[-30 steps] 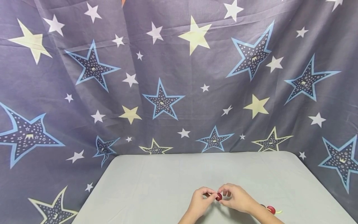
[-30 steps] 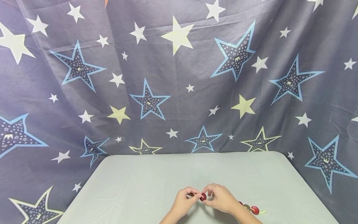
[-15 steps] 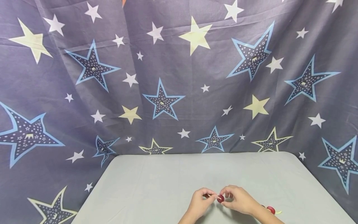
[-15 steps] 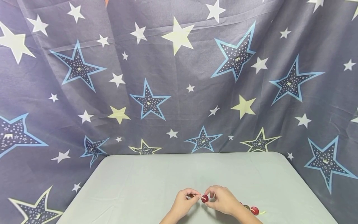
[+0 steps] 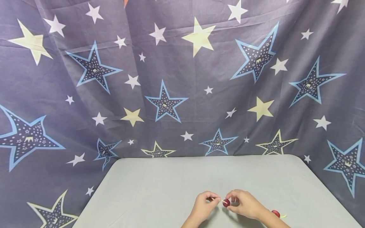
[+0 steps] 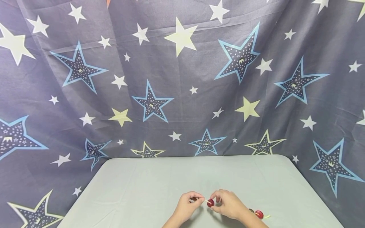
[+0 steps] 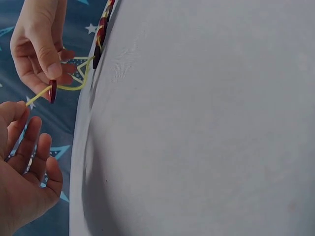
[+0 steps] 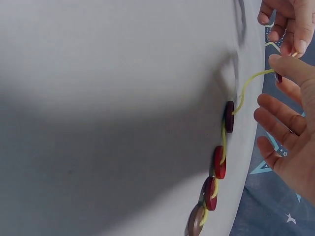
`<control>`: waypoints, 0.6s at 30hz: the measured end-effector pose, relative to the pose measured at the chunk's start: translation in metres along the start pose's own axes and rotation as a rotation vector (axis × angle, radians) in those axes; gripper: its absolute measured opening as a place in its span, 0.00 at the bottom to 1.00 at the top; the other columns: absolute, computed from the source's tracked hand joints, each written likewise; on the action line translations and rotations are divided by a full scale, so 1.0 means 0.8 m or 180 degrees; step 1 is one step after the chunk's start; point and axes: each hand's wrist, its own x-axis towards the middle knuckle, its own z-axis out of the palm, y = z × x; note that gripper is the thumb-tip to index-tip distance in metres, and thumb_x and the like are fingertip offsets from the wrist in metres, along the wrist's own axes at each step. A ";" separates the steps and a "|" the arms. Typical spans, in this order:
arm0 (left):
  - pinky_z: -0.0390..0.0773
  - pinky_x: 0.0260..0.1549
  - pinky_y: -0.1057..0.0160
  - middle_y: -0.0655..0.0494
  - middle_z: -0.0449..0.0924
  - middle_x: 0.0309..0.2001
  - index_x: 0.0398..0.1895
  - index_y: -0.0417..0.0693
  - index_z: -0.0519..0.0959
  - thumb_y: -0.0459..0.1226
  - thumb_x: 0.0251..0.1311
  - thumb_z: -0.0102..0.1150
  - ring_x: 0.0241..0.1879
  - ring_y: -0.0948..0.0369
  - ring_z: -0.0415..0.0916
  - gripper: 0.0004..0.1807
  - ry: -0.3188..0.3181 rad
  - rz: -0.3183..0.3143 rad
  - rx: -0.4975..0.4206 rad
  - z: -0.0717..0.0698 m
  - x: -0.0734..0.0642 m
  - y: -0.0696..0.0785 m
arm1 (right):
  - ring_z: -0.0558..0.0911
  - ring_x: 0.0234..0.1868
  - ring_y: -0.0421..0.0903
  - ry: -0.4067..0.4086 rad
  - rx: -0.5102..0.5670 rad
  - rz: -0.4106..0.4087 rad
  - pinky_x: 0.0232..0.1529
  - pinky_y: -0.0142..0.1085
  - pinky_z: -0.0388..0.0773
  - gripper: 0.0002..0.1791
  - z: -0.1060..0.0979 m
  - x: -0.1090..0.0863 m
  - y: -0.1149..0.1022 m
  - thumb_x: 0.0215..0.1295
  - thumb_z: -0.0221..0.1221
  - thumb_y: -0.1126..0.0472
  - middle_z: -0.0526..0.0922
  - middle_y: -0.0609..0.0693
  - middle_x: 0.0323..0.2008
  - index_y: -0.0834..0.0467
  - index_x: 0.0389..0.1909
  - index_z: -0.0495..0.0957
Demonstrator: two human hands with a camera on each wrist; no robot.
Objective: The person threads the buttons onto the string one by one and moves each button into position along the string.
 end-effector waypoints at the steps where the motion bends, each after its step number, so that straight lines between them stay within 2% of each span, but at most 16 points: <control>1: 0.69 0.33 0.73 0.61 0.82 0.29 0.29 0.48 0.83 0.42 0.54 0.64 0.30 0.74 0.70 0.07 0.0003 0.0001 0.0002 0.000 0.000 0.000 | 0.72 0.25 0.33 -0.0004 0.0007 0.0005 0.25 0.26 0.67 0.12 0.000 0.000 0.001 0.50 0.68 0.54 0.76 0.40 0.26 0.50 0.35 0.79; 10: 0.70 0.33 0.73 0.62 0.82 0.29 0.29 0.49 0.83 0.42 0.54 0.64 0.30 0.74 0.70 0.06 0.0014 -0.0011 0.0004 0.001 0.002 -0.004 | 0.70 0.24 0.31 0.0044 -0.0030 0.0002 0.24 0.26 0.66 0.11 0.001 -0.003 0.006 0.49 0.68 0.54 0.76 0.40 0.26 0.49 0.34 0.79; 18: 0.69 0.33 0.73 0.62 0.81 0.29 0.29 0.49 0.83 0.41 0.54 0.64 0.29 0.74 0.69 0.06 0.0014 -0.0044 -0.0024 0.000 0.001 -0.002 | 0.69 0.23 0.30 -0.0035 0.0022 0.0059 0.24 0.26 0.66 0.12 -0.001 -0.006 0.007 0.50 0.68 0.54 0.75 0.40 0.25 0.50 0.35 0.79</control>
